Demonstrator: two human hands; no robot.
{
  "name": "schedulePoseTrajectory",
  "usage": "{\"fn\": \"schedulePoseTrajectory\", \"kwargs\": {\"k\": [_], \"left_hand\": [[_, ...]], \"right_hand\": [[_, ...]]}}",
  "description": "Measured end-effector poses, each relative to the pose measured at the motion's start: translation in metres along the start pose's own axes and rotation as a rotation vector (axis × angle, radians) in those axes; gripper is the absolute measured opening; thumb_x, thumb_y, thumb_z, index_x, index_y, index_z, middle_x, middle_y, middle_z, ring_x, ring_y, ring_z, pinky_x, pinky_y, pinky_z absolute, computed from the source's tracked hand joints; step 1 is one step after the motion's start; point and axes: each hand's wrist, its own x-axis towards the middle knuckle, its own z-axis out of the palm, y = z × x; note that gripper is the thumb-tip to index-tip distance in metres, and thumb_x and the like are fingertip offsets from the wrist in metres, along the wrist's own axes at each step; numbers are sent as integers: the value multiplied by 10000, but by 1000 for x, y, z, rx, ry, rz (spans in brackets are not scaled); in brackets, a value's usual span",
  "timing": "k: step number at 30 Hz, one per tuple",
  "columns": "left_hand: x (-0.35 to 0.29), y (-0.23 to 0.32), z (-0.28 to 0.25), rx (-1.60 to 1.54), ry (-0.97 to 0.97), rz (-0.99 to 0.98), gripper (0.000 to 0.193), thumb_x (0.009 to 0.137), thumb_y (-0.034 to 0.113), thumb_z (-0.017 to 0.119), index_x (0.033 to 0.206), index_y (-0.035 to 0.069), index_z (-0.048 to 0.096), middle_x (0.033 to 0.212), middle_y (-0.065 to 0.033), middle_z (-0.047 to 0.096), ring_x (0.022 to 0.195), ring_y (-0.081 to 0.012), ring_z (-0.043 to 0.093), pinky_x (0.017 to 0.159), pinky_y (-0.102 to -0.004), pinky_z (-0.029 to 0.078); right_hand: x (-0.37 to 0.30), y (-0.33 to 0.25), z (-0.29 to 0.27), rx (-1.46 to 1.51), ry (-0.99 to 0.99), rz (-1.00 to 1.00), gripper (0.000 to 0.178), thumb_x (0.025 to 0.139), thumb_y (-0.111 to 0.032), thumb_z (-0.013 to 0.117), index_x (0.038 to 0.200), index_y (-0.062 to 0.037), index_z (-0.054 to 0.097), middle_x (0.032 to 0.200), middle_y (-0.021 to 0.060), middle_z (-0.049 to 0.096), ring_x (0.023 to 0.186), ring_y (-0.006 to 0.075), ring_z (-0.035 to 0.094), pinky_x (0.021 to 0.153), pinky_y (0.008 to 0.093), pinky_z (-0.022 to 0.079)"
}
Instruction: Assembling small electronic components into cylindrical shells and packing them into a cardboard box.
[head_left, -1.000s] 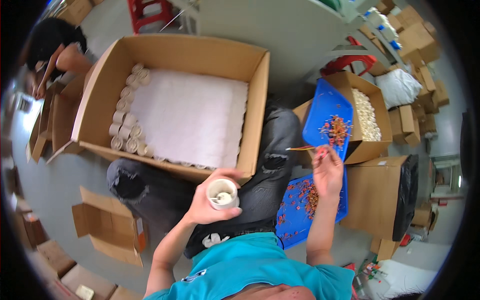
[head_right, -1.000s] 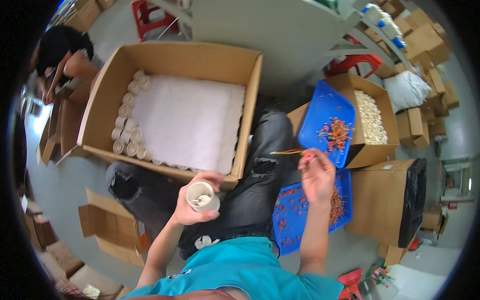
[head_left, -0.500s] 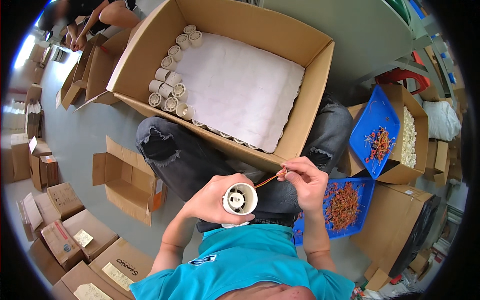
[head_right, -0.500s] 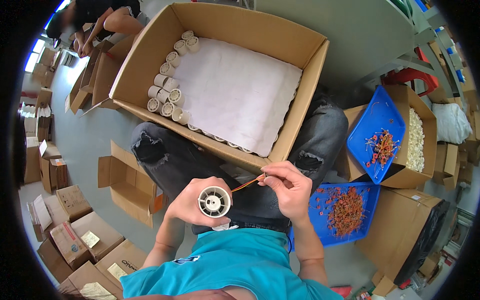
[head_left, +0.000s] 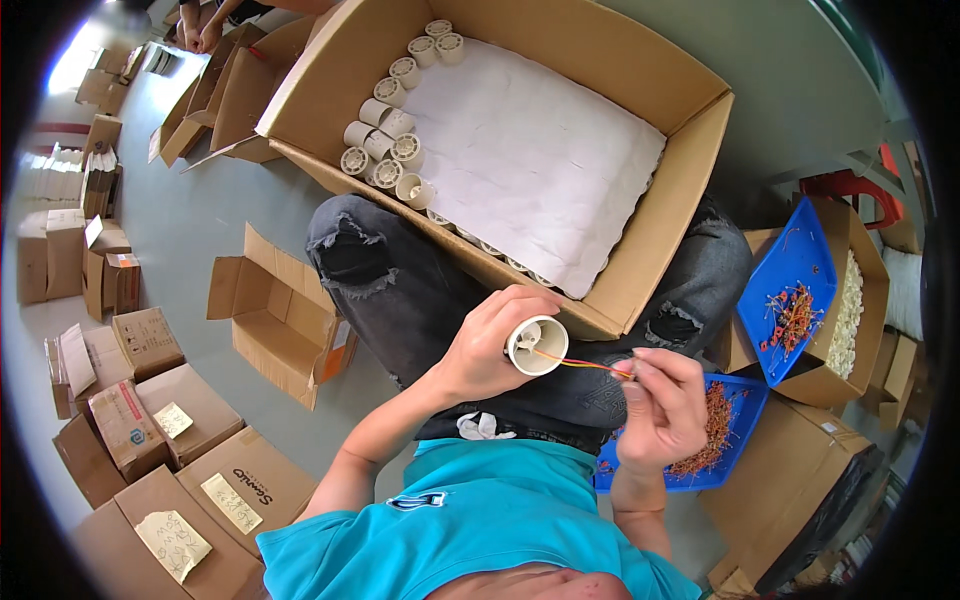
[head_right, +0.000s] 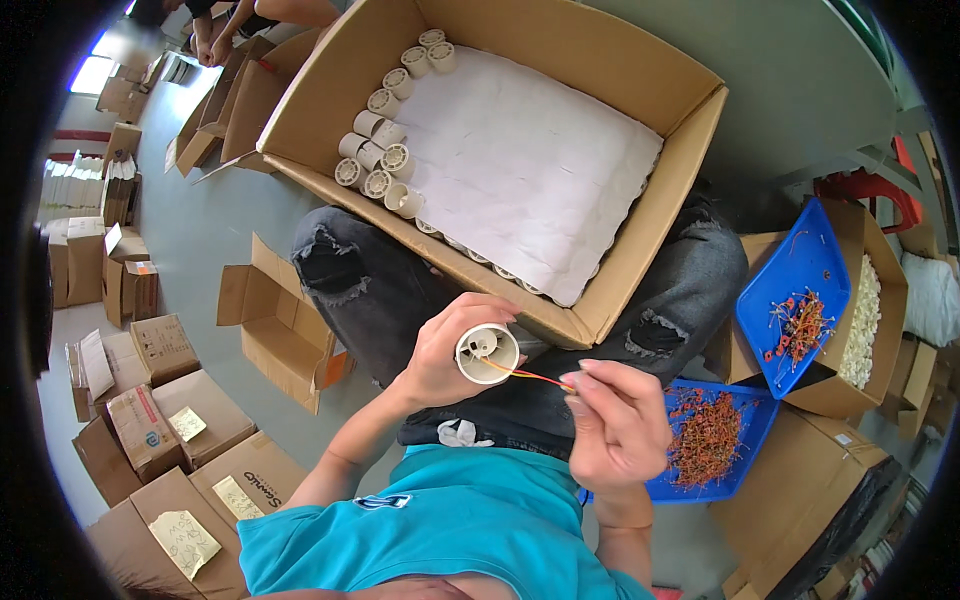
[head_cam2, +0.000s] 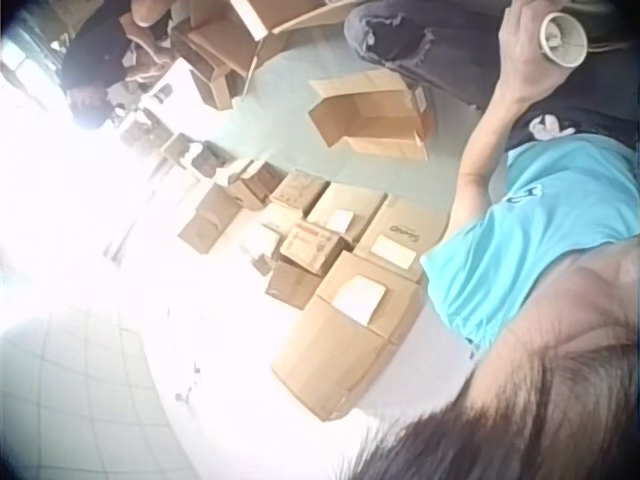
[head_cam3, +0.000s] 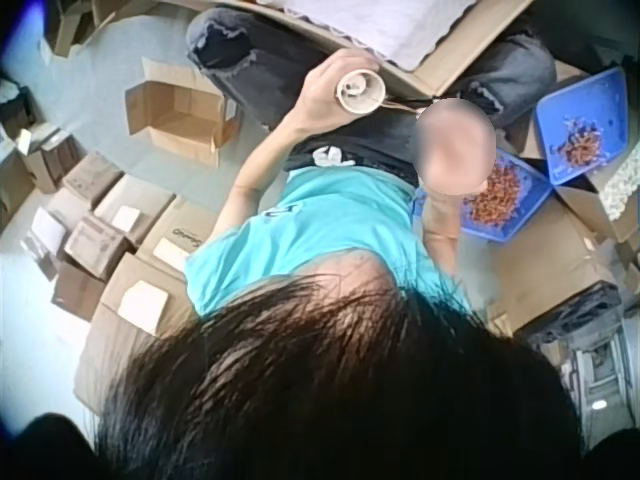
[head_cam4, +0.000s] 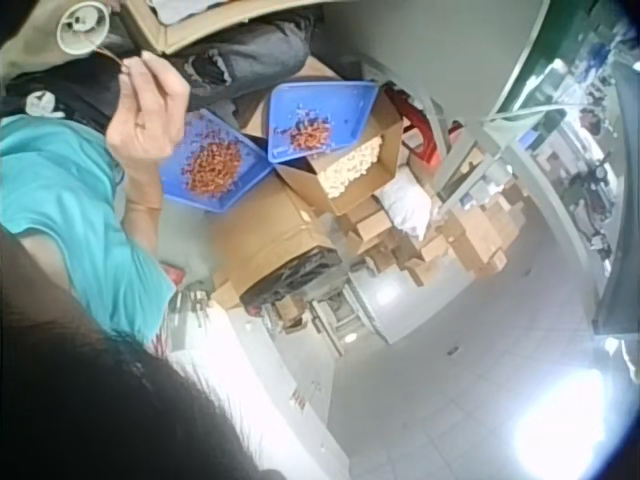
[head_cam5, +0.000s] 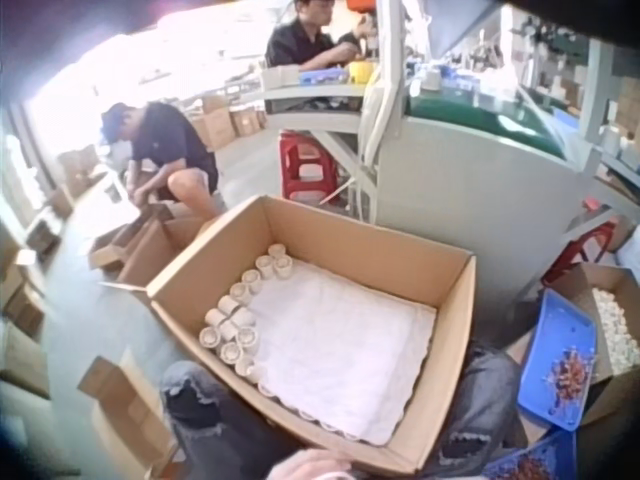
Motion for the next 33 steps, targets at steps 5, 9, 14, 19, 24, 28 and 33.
{"fn": "schedulePoseTrajectory", "kwargs": {"k": [5, 9, 14, 19, 24, 28, 33], "left_hand": [[-1, 0, 2, -33, 12, -30, 519, 654, 14, 839, 1106, 18, 585, 1092, -148, 672, 993, -321, 669, 825, -385, 538], [1, 1, 2, -23, 14, -16, 516, 657, 23, 842, 1106, 19, 587, 1084, -143, 675, 976, -318, 671, 805, -382, 537], [6, 3, 0, 132, 15, 55, 493, 665, 62, 837, 1094, 21, 599, 1078, -125, 676, 922, -298, 669, 750, -379, 517], [7, 2, 4, 213, -6, 114, 495, 643, 67, 819, 1088, 26, 606, 1060, -125, 670, 869, -286, 657, 721, -374, 502], [9, 6, 7, 201, 2, 118, 502, 617, 75, 796, 1081, 23, 614, 1043, -109, 662, 891, -277, 657, 728, -378, 490], [9, 6, 6, 205, -50, 118, 518, 605, 71, 797, 1084, 24, 605, 1010, -105, 646, 880, -281, 655, 719, -376, 494], [6, 4, 6, 69, -120, 36, 511, 614, 41, 797, 1081, 28, 588, 959, -113, 620, 839, -311, 659, 682, -394, 520]], "right_hand": [[-1, 8, 9, -27, -49, -14, 204, 801, 115, 734, 996, 58, 718, 1027, 203, 667, 827, 229, 706, 725, 287, 587], [-1, 10, 11, -74, -62, -21, 216, 795, 122, 733, 1001, 58, 720, 1023, 202, 669, 825, 231, 702, 719, 286, 586], [1, 1, 14, -158, -81, -10, 230, 778, 94, 766, 999, 45, 725, 1014, 178, 678, 820, 230, 703, 712, 290, 584], [3, 3, 25, -206, -161, -74, 279, 721, 45, 815, 985, 23, 729, 1025, 162, 675, 815, 274, 678, 704, 332, 566], [9, 12, 40, -330, -175, -126, 294, 665, 23, 811, 948, -21, 746, 1107, 166, 641, 935, 336, 614, 775, 401, 511], [11, 16, 42, -263, -262, 9, 245, 669, 51, 785, 908, 8, 746, 1104, 147, 650, 971, 294, 638, 844, 374, 524], [12, 10, 41, -300, -285, 89, 242, 660, 47, 787, 895, 2, 752, 1089, 140, 658, 910, 274, 658, 806, 359, 539]]}}
